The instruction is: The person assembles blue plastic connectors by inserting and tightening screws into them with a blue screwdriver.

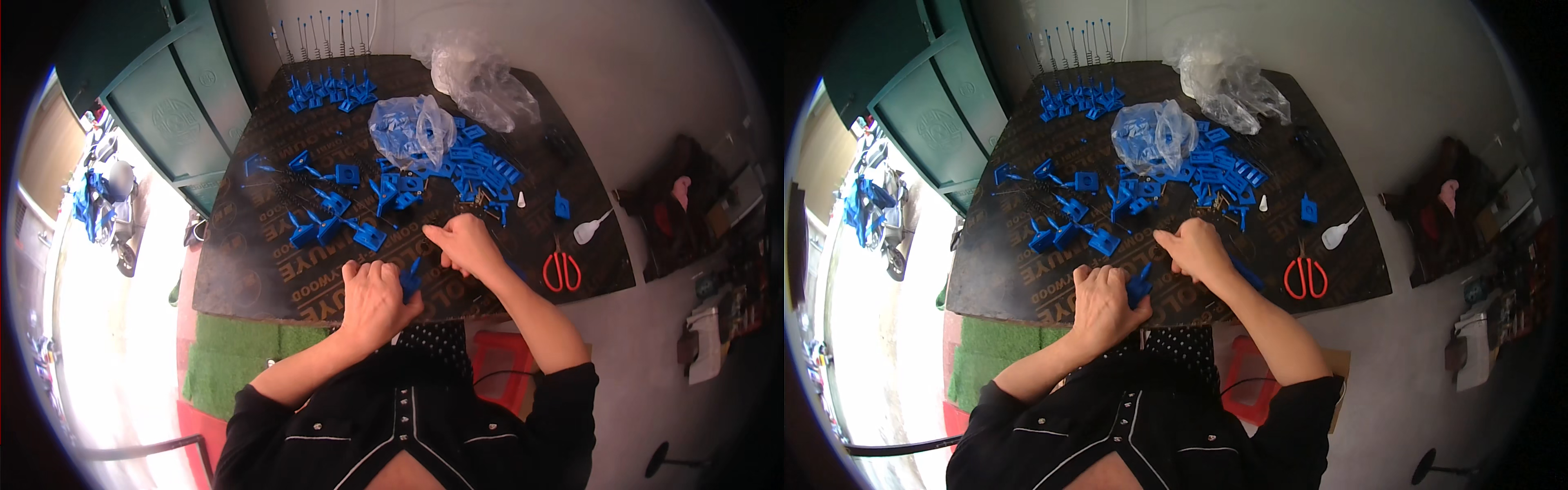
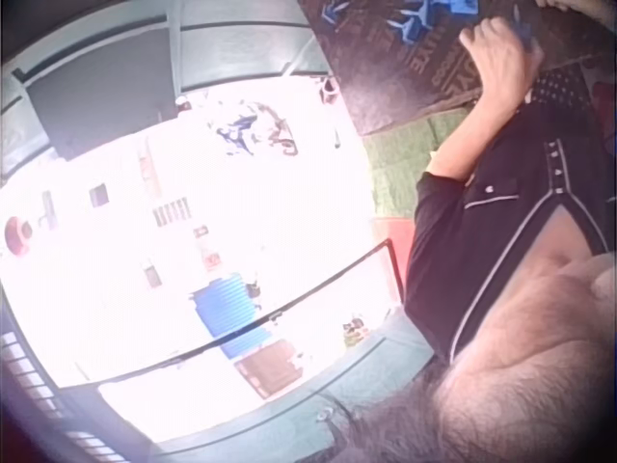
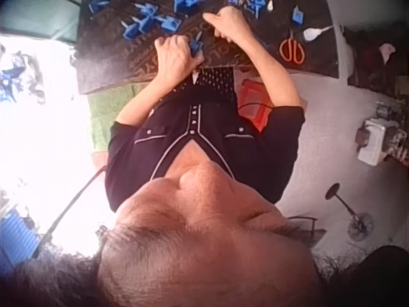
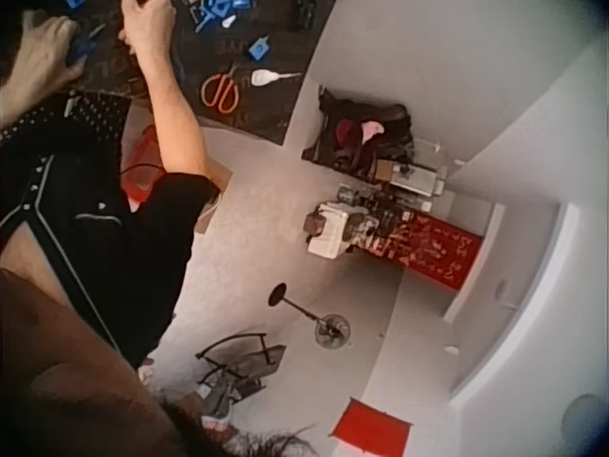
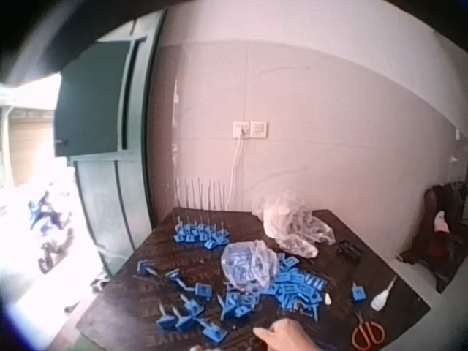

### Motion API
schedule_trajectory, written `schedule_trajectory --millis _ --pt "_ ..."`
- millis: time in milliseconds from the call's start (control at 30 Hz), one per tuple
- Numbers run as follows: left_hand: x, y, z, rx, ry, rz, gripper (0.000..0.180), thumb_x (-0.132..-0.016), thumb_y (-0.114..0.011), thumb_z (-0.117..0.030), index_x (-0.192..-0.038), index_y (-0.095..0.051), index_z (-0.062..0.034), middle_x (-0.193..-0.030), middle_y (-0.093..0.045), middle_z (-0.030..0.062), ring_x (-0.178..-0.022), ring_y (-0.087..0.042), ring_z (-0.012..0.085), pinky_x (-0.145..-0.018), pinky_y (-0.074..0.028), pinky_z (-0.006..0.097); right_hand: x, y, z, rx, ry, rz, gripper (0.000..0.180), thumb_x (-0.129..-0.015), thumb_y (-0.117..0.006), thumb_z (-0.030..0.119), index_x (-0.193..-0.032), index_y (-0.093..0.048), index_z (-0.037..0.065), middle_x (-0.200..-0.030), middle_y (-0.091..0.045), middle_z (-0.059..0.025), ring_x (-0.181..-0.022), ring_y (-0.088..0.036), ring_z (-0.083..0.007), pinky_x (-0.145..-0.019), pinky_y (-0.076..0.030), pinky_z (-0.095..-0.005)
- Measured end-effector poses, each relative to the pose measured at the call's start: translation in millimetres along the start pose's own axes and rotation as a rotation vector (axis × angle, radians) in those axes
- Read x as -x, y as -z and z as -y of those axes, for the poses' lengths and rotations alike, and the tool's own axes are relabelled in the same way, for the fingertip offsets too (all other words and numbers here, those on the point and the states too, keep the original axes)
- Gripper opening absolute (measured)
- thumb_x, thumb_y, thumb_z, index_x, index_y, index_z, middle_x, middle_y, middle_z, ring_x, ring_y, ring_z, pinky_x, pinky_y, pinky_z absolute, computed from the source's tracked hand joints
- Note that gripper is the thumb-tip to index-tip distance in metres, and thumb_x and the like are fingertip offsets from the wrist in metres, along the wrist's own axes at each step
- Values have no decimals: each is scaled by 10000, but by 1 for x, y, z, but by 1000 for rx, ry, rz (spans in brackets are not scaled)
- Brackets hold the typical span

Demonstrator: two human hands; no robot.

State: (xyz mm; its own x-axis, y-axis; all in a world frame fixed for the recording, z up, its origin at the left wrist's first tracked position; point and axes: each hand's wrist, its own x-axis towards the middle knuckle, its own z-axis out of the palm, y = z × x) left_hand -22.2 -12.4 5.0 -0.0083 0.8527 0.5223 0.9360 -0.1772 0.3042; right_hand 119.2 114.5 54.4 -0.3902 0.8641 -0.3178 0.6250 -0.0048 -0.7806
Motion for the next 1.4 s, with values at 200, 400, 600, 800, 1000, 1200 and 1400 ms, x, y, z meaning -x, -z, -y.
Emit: schedule_trajectory --millis 200,400,600,800,1000,1200,1400 --pt "-2 0 0 13 -13 -2 380 -628 -764 -237 -863 -554 -26 -752 -556 101 -749 -563 292 -822 -358 437 -34 -19 -20 478 229 -374 537 -776 -654 415 -556 -630 -75 -569 -617 -222 -506 -631 -317 -642 -522 -407" --pt "-1 1 0 37 -14 -9 368 -651 -764 -240 -873 -559 -29 -765 -564 102 -752 -564 293 -829 -357 438 -19 -13 -12 -5 44 -191 340 -803 -648 274 -632 -594 -14 -525 -571 -93 -441 -541 -150 -409 -411 -295" --pt "1 1 4 83 -14 -10 385 -668 -795 -241 -894 -559 -37 -778 -585 94 -766 -576 287 -830 -358 431 -3 -5 -10 -295 180 -132 198 -823 -587 165 -759 -584 -22 -577 -566 -30 -533 -521 -81 -509 -411 -264" --pt "1 3 5 109 17 8 407 -659 -809 -243 -907 -559 -39 -781 -588 94 -769 -579 284 -827 -360 426 11 -4 0 -413 315 -60 138 -875 -579 109 -797 -594 -4 -666 -577 -1 -592 -523 -55 -548 -408 -226" --pt "-1 5 7 152 12 -8 405 -672 -808 -220 -932 -552 -44 -774 -578 87 -771 -573 279 -832 -358 422 12 -10 -6 -397 391 62 135 -896 -598 122 -828 -602 6 -687 -577 7 -615 -517 -54 -566 -417 -220" --pt "-1 21 34 487 59 152 236 -772 -697 -78 -986 -605 -40 -828 -608 103 -831 -583 305 -832 -402 408 10 -10 -15 -357 435 65 116 -920 -587 153 -885 -589 42 -683 -546 22 -567 -464 -20 -472 -360 -178" --pt "-19 38 49 542 72 243 129 -782 -648 -17 -909 -657 -42 -844 -623 105 -829 -601 300 -786 -437 379 14 -5 -4 -340 443 110 114 -910 -567 93 -867 -589 -10 -700 -575 -11 -644 -526 -72 -601 -442 -241"
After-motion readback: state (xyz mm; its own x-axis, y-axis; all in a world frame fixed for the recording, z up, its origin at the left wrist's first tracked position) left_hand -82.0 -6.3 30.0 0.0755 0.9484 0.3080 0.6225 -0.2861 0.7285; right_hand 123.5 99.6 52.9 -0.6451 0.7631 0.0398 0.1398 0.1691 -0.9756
